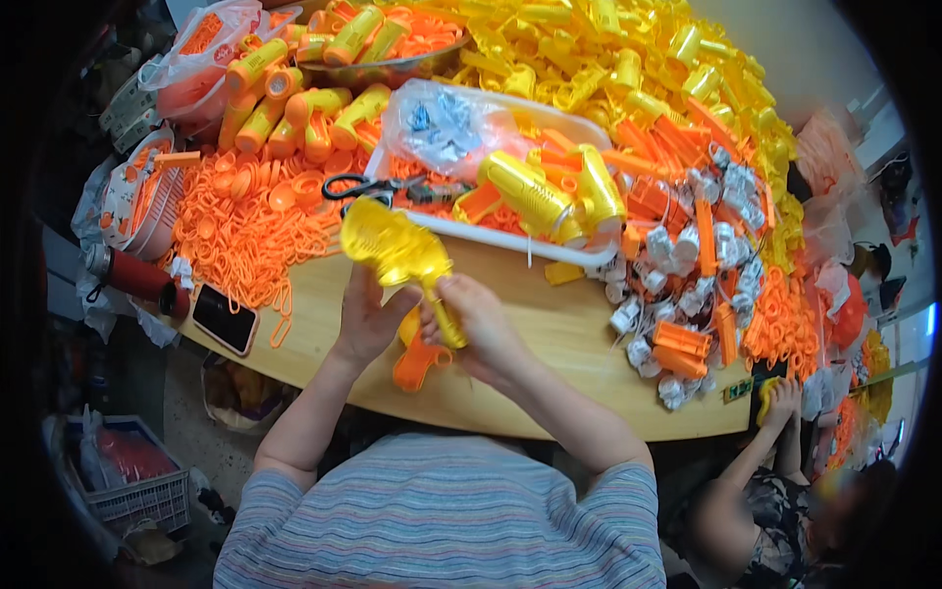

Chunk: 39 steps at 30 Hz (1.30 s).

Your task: Assembling plastic toy gun components and applying decorative stickers at a factory workbench.

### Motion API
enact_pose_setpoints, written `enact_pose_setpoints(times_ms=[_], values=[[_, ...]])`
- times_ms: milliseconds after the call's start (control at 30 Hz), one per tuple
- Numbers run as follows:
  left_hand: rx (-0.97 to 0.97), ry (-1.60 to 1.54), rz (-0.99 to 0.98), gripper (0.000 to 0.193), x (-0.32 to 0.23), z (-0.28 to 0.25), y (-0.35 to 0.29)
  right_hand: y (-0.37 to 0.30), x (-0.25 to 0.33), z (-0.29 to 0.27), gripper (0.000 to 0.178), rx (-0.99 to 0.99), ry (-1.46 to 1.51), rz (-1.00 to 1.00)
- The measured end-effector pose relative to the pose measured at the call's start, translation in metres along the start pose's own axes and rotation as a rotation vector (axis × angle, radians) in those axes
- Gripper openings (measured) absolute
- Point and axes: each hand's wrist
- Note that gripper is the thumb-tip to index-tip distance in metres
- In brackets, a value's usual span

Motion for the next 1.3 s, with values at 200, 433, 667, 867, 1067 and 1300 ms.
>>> enact_pose_setpoints(times_ms=[200, 433, 667, 867, 1067, 1300], values=[[0.082, -0.099, -0.195, 0.062, -0.01, -0.001, -0.021, -0.007, -0.07, -0.003, 0.029, 0.101, 0.283, 0.244], [0.083, -0.019, -0.223, 0.059, -0.01, -0.018, -0.013, -0.039, -0.085, -0.029, 0.028, -0.038, -0.094, -0.137], [0.438, 0.616, 0.308, 0.056, 0.0, -0.021, -0.009, -0.041, -0.099, -0.094, 0.023, -0.504, -0.144, -0.611], [0.51, 0.639, 0.306, 0.055, 0.002, -0.008, -0.014, -0.031, -0.102, -0.094, 0.028, -0.429, -0.043, -0.54], [0.567, 0.683, 0.31, 0.056, 0.0, -0.003, -0.015, -0.027, -0.099, -0.09, 0.028, -0.384, 0.012, -0.493], [0.557, 0.688, 0.287, 0.056, 0.001, -0.001, -0.017, -0.025, -0.097, -0.088, 0.026, -0.407, -0.021, -0.465]])
Point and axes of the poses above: each hand's wrist, its own y-axis towards the middle knuckle, its own z-axis out of the palm, x = y × z, and after that the axes turned 13 degrees about -x, right-handed
